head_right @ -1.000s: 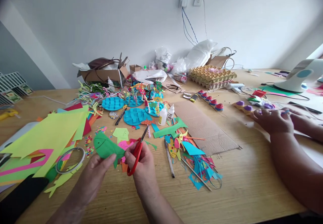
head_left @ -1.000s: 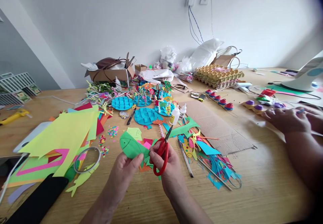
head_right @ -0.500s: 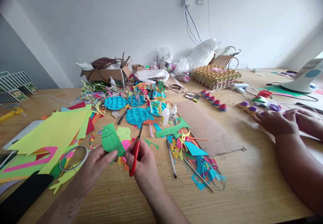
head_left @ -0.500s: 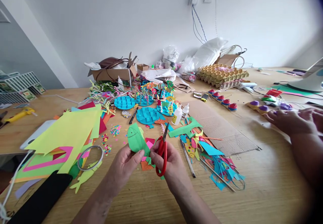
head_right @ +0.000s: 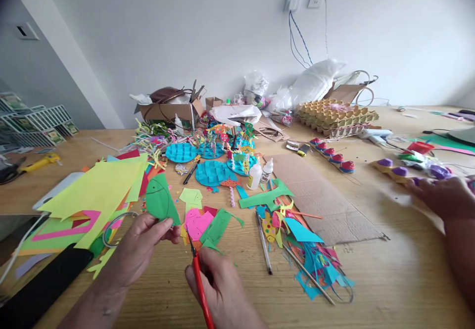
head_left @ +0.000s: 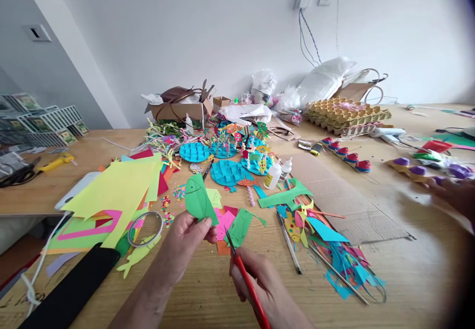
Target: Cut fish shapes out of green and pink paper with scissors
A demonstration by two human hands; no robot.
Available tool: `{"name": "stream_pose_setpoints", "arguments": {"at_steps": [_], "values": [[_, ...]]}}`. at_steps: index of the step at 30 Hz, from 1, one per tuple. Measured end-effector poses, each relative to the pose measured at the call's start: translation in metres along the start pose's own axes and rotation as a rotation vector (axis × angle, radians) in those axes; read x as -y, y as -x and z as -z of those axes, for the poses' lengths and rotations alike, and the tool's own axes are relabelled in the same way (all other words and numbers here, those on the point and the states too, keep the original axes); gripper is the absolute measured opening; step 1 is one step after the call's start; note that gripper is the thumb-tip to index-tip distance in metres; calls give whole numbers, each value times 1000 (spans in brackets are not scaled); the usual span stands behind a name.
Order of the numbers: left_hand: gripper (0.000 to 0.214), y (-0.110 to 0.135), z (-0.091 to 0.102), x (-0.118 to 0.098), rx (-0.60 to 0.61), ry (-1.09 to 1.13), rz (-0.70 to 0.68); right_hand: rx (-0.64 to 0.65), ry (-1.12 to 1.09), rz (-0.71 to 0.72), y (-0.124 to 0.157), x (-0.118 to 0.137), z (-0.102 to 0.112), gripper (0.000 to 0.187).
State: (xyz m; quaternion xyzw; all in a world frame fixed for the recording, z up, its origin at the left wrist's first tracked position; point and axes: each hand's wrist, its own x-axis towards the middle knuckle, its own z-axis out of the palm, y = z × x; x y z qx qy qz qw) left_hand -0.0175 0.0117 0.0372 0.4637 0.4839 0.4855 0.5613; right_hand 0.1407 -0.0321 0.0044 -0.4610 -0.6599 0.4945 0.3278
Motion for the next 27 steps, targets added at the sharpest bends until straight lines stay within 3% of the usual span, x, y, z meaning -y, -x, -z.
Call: {"name": "stream_pose_setpoints", "arguments": {"at_steps": [4, 13, 27], "values": [[11, -1, -2, -1, 42, 6, 54, 8, 99, -26, -1, 2, -2, 26], [12, 3, 0, -1, 132, 35, 108, 23, 103, -14, -4, 3, -1, 28], [11, 1, 3, 3, 178, 82, 125, 40, 106, -2, -3, -1, 0, 29]]}}
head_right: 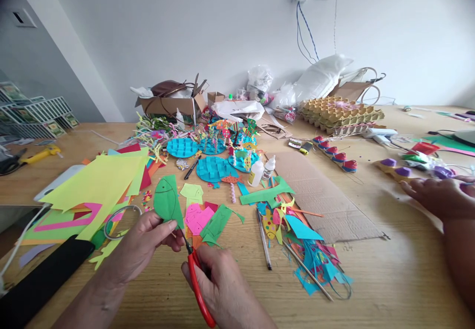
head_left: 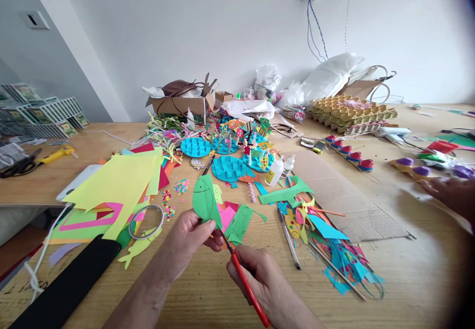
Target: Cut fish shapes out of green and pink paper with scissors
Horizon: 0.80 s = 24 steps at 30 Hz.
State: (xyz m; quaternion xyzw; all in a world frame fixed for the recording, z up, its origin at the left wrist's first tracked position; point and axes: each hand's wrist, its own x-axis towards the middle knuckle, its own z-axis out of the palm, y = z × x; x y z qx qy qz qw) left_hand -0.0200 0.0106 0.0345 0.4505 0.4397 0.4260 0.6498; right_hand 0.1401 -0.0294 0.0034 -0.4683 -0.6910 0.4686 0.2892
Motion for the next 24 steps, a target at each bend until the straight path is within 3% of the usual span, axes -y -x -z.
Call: {"name": "stream_pose_setpoints", "arguments": {"at_steps": [24], "values": [[13, -2, 5, 10, 45, -7, 26, 16, 60, 16, 4, -2, 3, 34]]}}
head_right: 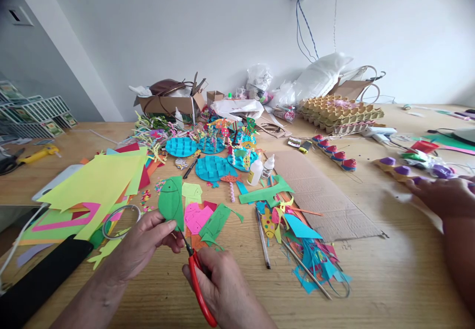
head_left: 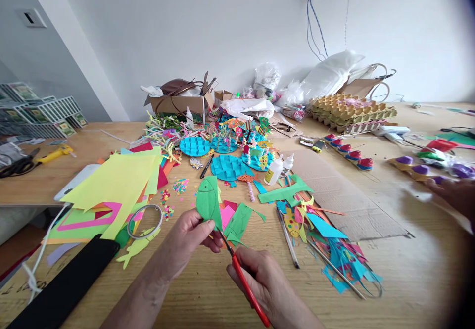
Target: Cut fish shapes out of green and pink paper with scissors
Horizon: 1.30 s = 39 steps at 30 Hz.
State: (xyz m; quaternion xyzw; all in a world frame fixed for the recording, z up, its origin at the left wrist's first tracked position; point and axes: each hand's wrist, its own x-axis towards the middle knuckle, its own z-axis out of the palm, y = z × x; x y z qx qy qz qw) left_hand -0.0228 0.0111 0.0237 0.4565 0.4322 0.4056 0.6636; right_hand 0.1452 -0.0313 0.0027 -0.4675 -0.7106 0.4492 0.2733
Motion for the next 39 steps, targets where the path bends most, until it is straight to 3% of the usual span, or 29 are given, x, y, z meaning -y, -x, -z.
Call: {"name": "stream_pose_setpoints", "arguments": {"at_steps": [13, 30, 39], "values": [[14, -2, 0, -6, -50, -142, -35, -10, -8, -16, 0, -3, -1, 33], [13, -2, -3, -5, 17, -162, -10, -17, -65, -23, 3, -3, -1, 36], [15, -2, -4, -9, -20, -209, -21, -24, -26, -20, 4, -6, 1, 37]]}}
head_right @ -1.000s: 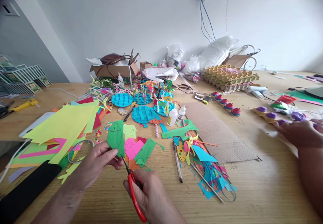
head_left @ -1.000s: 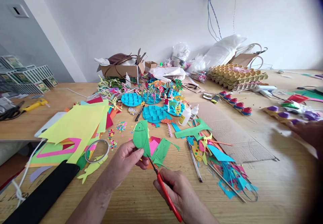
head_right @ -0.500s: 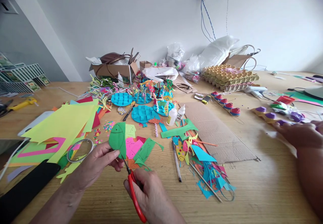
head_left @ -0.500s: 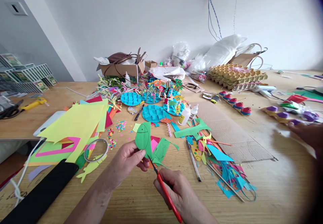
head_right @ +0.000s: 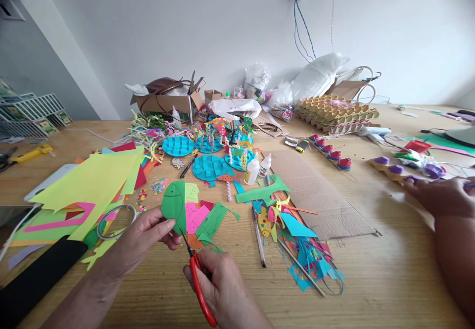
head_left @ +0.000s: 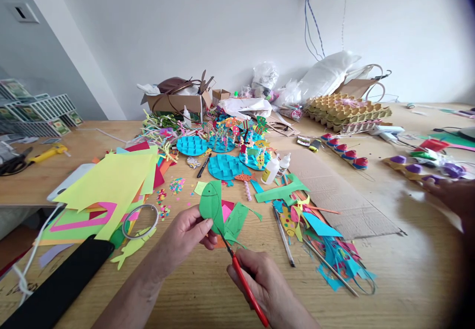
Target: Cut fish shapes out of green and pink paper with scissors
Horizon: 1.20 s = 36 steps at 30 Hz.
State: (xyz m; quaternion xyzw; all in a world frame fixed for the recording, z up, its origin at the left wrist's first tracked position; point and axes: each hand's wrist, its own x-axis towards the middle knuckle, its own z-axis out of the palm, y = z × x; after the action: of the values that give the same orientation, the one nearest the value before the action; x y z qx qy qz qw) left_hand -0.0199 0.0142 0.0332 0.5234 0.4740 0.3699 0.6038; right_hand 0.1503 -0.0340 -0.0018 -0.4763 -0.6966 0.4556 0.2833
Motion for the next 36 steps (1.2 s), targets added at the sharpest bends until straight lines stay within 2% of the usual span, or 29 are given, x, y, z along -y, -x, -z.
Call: {"name": "stream_pose_setpoints", "arguments": {"at_steps": [8, 21, 36], "values": [[14, -1, 1, 3, 30, -16, -10, 12, 17, 4, 0, -8, -4, 33], [14, -1, 0, 5, 77, -26, 4, -11, 36, 47, 1, -9, -3, 34], [15, -1, 0, 7, 120, -43, -8, -8, 23, 17, 0, -10, -4, 30]]}}
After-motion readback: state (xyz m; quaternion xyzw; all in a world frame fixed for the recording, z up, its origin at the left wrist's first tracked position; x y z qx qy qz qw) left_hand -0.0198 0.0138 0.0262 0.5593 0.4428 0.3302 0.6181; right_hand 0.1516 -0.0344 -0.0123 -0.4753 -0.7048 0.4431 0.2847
